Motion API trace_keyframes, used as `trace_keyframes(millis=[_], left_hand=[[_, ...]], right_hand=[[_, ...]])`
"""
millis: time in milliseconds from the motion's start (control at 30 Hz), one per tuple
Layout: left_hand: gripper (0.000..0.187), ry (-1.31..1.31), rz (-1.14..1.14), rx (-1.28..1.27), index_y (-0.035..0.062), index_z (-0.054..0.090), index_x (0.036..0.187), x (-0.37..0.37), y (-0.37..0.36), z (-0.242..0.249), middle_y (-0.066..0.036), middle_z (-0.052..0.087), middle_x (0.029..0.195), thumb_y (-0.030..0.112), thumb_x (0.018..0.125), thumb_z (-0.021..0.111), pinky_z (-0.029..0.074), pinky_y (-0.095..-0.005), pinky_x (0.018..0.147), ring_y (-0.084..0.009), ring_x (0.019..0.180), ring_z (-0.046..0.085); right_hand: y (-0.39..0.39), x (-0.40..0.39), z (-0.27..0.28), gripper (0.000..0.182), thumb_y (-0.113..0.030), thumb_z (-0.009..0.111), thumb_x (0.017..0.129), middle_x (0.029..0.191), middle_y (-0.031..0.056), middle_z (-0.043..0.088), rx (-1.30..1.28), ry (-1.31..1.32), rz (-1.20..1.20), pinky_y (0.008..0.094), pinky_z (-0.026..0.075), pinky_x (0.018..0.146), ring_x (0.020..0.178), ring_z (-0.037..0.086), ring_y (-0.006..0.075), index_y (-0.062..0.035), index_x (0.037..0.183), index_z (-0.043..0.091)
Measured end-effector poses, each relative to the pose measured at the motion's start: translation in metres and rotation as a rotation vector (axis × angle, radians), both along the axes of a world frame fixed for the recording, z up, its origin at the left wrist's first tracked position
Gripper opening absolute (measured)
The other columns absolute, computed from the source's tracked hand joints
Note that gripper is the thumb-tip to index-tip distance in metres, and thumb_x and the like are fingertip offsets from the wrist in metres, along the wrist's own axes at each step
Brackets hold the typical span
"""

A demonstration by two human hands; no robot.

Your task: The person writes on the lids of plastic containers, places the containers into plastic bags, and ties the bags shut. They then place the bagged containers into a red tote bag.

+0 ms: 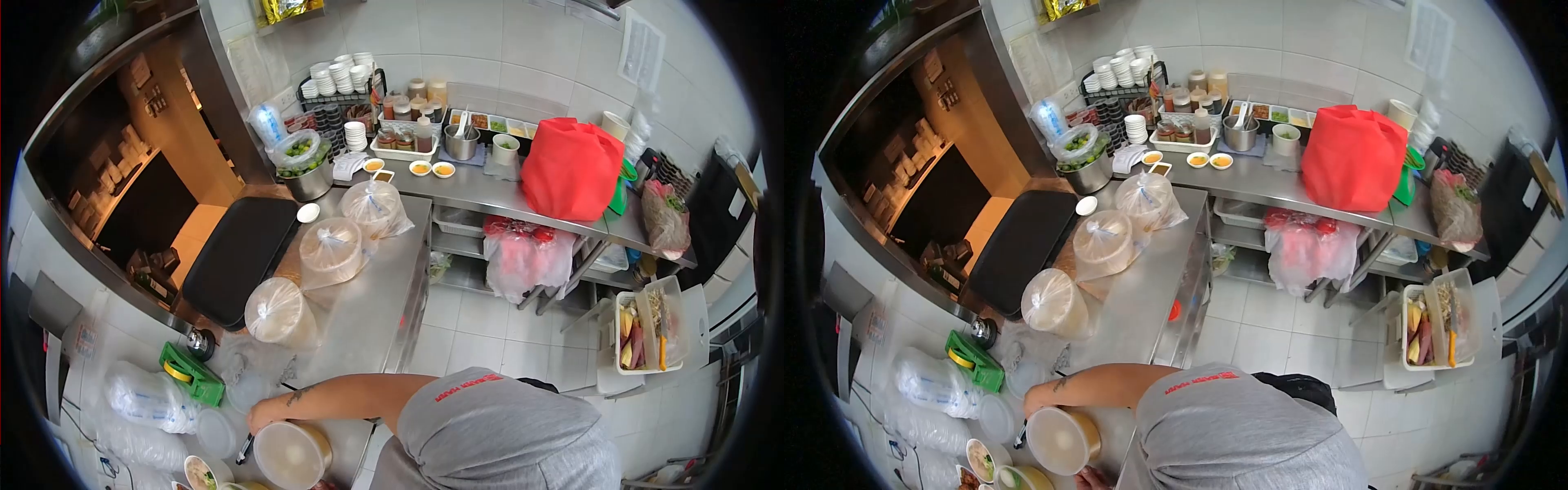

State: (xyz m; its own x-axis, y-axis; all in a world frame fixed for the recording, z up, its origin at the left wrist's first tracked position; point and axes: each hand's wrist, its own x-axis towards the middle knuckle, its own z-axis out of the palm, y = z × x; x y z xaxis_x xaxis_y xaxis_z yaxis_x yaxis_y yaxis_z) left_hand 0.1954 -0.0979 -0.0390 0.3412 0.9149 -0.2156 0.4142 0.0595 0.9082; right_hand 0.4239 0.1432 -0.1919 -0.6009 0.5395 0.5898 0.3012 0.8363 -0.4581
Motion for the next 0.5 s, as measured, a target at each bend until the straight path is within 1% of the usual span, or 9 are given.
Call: trace_keyframes(millis=[133,200,233,267,333,400,433,467,500], left_hand=[[0.041,-0.009,0.016,0.015,-0.0062,0.052,0.117,0.006,0.000,0.000,-0.023,0.058,0.108,0.026,0.092,0.051,0.043,-0.0383,0.082,-0.0298,0.093,0.055],[0.041,0.025,0.002,0.042,-0.0049,0.052,0.118,0.006,0.003,-0.002,-0.023,0.058,0.109,0.027,0.092,0.051,0.043,-0.0382,0.083,-0.0311,0.093,0.055],[0.041,0.054,-0.013,0.060,-0.0043,0.053,0.118,0.005,0.005,-0.003,-0.023,0.058,0.110,0.027,0.092,0.051,0.043,-0.0382,0.083,-0.0318,0.093,0.055],[0.041,0.093,-0.028,0.082,-0.0036,0.053,0.118,0.003,0.006,-0.005,-0.023,0.058,0.110,0.028,0.092,0.051,0.043,-0.0381,0.084,-0.0325,0.093,0.055],[0.041,0.190,-0.073,0.152,-0.0024,0.053,0.119,0.000,0.013,-0.010,-0.023,0.057,0.112,0.029,0.092,0.051,0.042,-0.0380,0.084,-0.0338,0.093,0.055],[0.041,0.278,-0.136,0.277,-0.0011,0.053,0.120,-0.008,0.023,-0.021,-0.024,0.057,0.113,0.029,0.092,0.051,0.042,-0.0380,0.085,-0.0352,0.093,0.055],[0.029,0.192,-0.158,0.486,-0.0030,0.057,0.105,-0.018,0.041,-0.059,-0.020,0.061,0.100,0.020,0.087,0.055,0.044,-0.0350,0.076,-0.0296,0.084,0.057],[0.017,0.122,-0.176,0.703,-0.0049,0.061,0.090,-0.012,0.052,-0.068,-0.016,0.065,0.087,0.010,0.082,0.060,0.046,-0.0321,0.067,-0.0240,0.074,0.060],[0.021,0.251,-0.183,0.491,-0.0069,0.061,0.097,-0.024,0.052,-0.075,-0.021,0.065,0.092,0.006,0.080,0.060,0.047,-0.0370,0.076,-0.0302,0.081,0.061]], right_hand=[[0.015,0.002,0.002,0.023,-0.022,0.070,0.069,0.078,0.0167,0.063,0.186,0.040,0.380,0.0441,0.047,0.059,0.068,0.059,0.0287,-0.0057,0.084,0.064],[0.010,0.000,0.000,0.031,-0.022,0.070,0.070,0.094,0.0136,0.061,-0.155,-0.102,0.208,0.0401,0.048,0.067,0.082,0.058,0.0262,-0.0073,0.096,0.063],[-0.018,-0.002,0.023,0.034,-0.021,0.070,0.070,0.099,0.0123,0.060,-0.642,-0.014,-0.018,0.0389,0.049,0.069,0.086,0.057,0.0252,-0.0082,0.100,0.062],[-0.049,-0.004,0.053,0.037,-0.021,0.070,0.071,0.105,0.0110,0.059,-1.201,0.243,-0.187,0.0377,0.049,0.071,0.090,0.057,0.0243,-0.0090,0.104,0.062],[-0.067,-0.008,0.079,0.043,-0.020,0.070,0.072,0.115,0.0085,0.057,-1.538,0.484,-0.318,0.0353,0.051,0.074,0.098,0.056,0.0223,-0.0106,0.113,0.060],[-0.078,0.009,0.088,0.043,-0.020,0.069,0.072,0.114,0.0080,0.059,-1.302,0.359,-0.262,0.0349,0.051,0.069,0.094,0.058,0.0215,-0.0114,0.113,0.061],[-0.083,0.008,0.091,0.042,-0.020,0.068,0.072,0.113,0.0077,0.060,-1.193,0.288,-0.204,0.0347,0.052,0.067,0.092,0.059,0.0211,-0.0119,0.113,0.061],[-0.092,0.013,0.095,0.038,-0.022,0.066,0.073,0.106,0.0054,0.064,-0.994,0.170,-0.301,0.0334,0.051,0.068,0.087,0.060,0.0173,-0.0135,0.110,0.064],[-0.096,0.015,0.093,0.035,-0.025,0.065,0.073,0.097,0.0037,0.067,-0.811,0.159,-0.341,0.0326,0.050,0.069,0.083,0.061,0.0160,-0.0125,0.106,0.066]])
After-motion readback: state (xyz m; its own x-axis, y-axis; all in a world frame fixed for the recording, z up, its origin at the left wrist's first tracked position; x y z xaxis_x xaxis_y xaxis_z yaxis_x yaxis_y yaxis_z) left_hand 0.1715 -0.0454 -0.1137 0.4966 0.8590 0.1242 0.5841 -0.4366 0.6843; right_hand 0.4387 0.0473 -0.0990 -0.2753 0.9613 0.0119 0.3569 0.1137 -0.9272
